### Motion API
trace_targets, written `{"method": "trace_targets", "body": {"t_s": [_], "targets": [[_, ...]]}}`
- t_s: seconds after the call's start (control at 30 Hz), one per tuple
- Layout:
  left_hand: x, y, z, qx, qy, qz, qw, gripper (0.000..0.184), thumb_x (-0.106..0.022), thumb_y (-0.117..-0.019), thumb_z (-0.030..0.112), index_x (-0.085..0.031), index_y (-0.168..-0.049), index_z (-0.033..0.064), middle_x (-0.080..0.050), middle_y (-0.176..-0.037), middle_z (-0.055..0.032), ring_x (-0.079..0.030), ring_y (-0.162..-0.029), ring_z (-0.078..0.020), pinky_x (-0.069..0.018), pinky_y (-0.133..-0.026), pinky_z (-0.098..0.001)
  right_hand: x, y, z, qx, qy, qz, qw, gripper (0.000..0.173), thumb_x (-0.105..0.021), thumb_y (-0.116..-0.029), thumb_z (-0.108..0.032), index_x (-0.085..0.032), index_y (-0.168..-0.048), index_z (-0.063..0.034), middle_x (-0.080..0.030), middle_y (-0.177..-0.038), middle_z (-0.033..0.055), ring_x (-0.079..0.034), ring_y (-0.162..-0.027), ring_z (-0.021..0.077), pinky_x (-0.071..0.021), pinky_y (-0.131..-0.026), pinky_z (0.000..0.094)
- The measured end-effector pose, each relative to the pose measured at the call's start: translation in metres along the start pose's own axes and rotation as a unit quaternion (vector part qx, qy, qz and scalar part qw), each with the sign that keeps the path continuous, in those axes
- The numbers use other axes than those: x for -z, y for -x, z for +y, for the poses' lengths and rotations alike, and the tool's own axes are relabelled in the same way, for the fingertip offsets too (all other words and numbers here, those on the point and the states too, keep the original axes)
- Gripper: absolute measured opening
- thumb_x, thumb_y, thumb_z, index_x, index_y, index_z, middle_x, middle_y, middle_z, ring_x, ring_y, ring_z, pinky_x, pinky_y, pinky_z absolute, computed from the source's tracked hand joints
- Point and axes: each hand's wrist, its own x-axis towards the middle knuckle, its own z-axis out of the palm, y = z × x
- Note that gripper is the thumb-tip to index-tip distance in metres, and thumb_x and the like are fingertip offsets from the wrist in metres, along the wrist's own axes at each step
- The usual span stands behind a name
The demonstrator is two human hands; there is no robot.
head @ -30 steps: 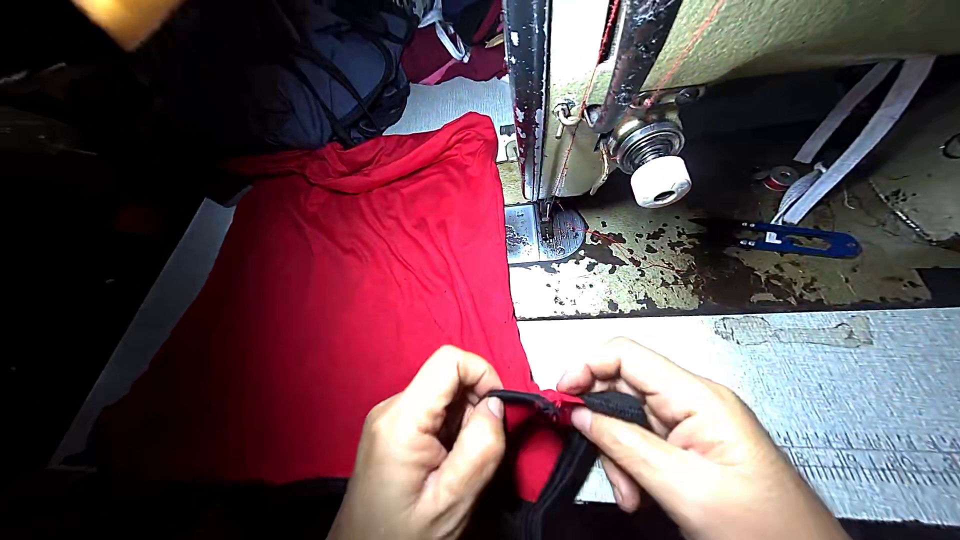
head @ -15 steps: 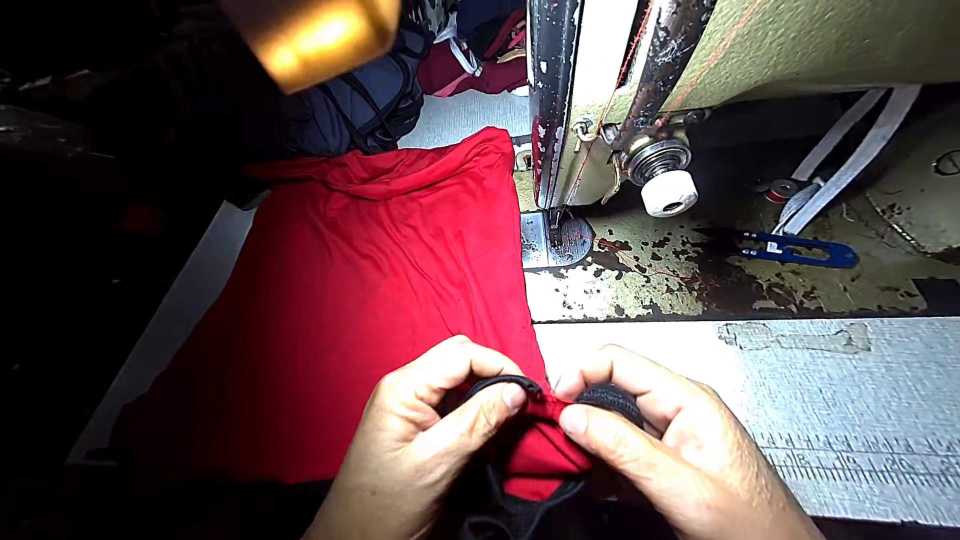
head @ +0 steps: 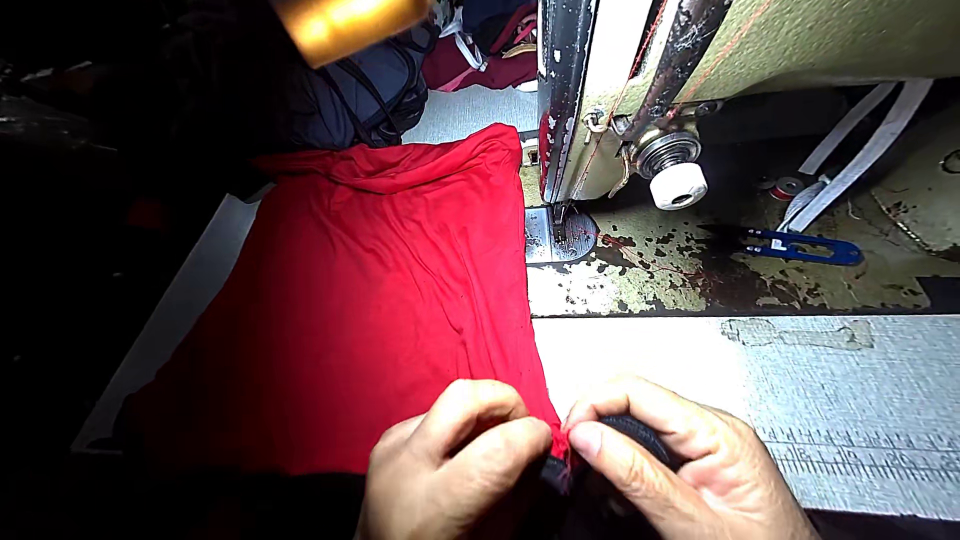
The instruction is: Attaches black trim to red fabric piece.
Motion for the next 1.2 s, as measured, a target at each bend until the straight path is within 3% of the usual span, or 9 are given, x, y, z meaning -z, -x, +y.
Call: {"method": "trace_targets", "body": {"t_s": [0.17,0.33,0.53,0.63,0.73,0.8,0.97,1.2], "targets": [[-0.003,0.001,-0.003,-0.034,0.023,0.015,0.999,0.010,-0.057,-0.1046,0.015,-0.061,-0.100,0.0070,-0.068,-0.098,-0.0048,-0.066,-0.098,-0.0044,-0.0516,-0.088,-0.0136,-0.001,-0.001,0.000,-0.015,-0.006,-0.007,1.000,0.008,-0.064,-0.0932,-0.006,-0.072,-0.095,-0.0032,-0.069,-0.083,-0.0038,-0.060,-0.068,-0.0065,-0.0499,-0.060,0.0107],[0.000,0.001,-0.003,-0.067,-0.039,-0.011,0.997,0.014,-0.054,-0.1065,0.018,-0.065,-0.103,0.0114,-0.058,-0.090,-0.0044,-0.059,-0.085,-0.0052,-0.0456,-0.076,-0.0106,-0.002,-0.001,0.000,-0.027,-0.034,-0.013,0.999,0.010,-0.062,-0.0955,-0.005,-0.071,-0.093,-0.0043,-0.067,-0.081,-0.0060,-0.058,-0.064,-0.0066,-0.0485,-0.056,0.0104],[0.005,0.001,-0.012,-0.088,0.007,-0.032,0.996,0.013,-0.051,-0.1074,0.015,-0.058,-0.099,0.0089,-0.062,-0.103,-0.0061,-0.062,-0.100,-0.0042,-0.0487,-0.087,-0.0111,-0.004,-0.001,0.002,-0.020,-0.045,-0.019,0.999,0.013,-0.057,-0.0998,-0.006,-0.069,-0.096,-0.0032,-0.066,-0.082,-0.0047,-0.056,-0.063,-0.0063,-0.0469,-0.055,0.0106],[0.004,0.003,-0.014,-0.062,0.064,-0.023,0.996,0.014,-0.051,-0.1076,0.015,-0.059,-0.099,0.0072,-0.065,-0.103,-0.0063,-0.064,-0.102,-0.0047,-0.0511,-0.088,-0.0132,-0.006,-0.001,0.003,0.023,-0.011,-0.013,1.000,0.012,-0.059,-0.0995,-0.005,-0.069,-0.098,-0.0004,-0.068,-0.087,-0.0002,-0.058,-0.070,-0.0057,-0.0490,-0.061,0.0102],[0.003,0.003,-0.015,-0.027,0.127,-0.017,0.991,0.009,-0.055,-0.1053,0.013,-0.060,-0.102,0.0064,-0.069,-0.102,-0.0057,-0.067,-0.101,-0.0048,-0.0541,-0.088,-0.0155,-0.006,-0.002,0.005,0.072,0.043,-0.011,0.996,0.011,-0.064,-0.0959,-0.004,-0.071,-0.101,0.0015,-0.073,-0.096,0.0052,-0.066,-0.088,-0.0019,-0.0536,-0.078,0.0118],[0.002,0.003,-0.015,-0.017,0.150,-0.015,0.988,0.007,-0.057,-0.1043,0.011,-0.060,-0.103,0.0052,-0.070,-0.101,-0.0061,-0.068,-0.101,-0.0052,-0.0546,-0.089,-0.0164,-0.005,-0.003,0.005,0.094,0.085,-0.013,0.992,0.012,-0.067,-0.0937,-0.006,-0.073,-0.102,0.0007,-0.073,-0.096,0.0066,-0.066,-0.092,0.0003,-0.0535,-0.081,0.0124],[0.003,0.002,-0.015,-0.025,0.128,-0.028,0.991,0.012,-0.054,-0.1065,0.015,-0.061,-0.102,0.0060,-0.066,-0.100,-0.0064,-0.065,-0.099,-0.0051,-0.0520,-0.088,-0.0146,-0.002,-0.006,0.005,0.079,0.078,-0.010,0.994,0.010,-0.065,-0.0956,-0.009,-0.074,-0.094,-0.0032,-0.071,-0.091,0.0025,-0.064,-0.087,-0.0023,-0.0518,-0.076,0.0104],[0.002,0.000,-0.016,0.074,0.254,-0.034,0.964,0.006,-0.060,-0.1004,0.012,-0.062,-0.104,0.0076,-0.068,-0.103,-0.0008,-0.064,-0.097,-0.0001,-0.0531,-0.083,-0.0130,0.002,-0.008,-0.007,-0.123,-0.100,-0.055,0.986,0.013,-0.057,-0.0985,-0.007,-0.068,-0.094,-0.0119,-0.063,-0.076,-0.0111,-0.053,-0.057,-0.0066,-0.0445,-0.049,0.0104]]}}
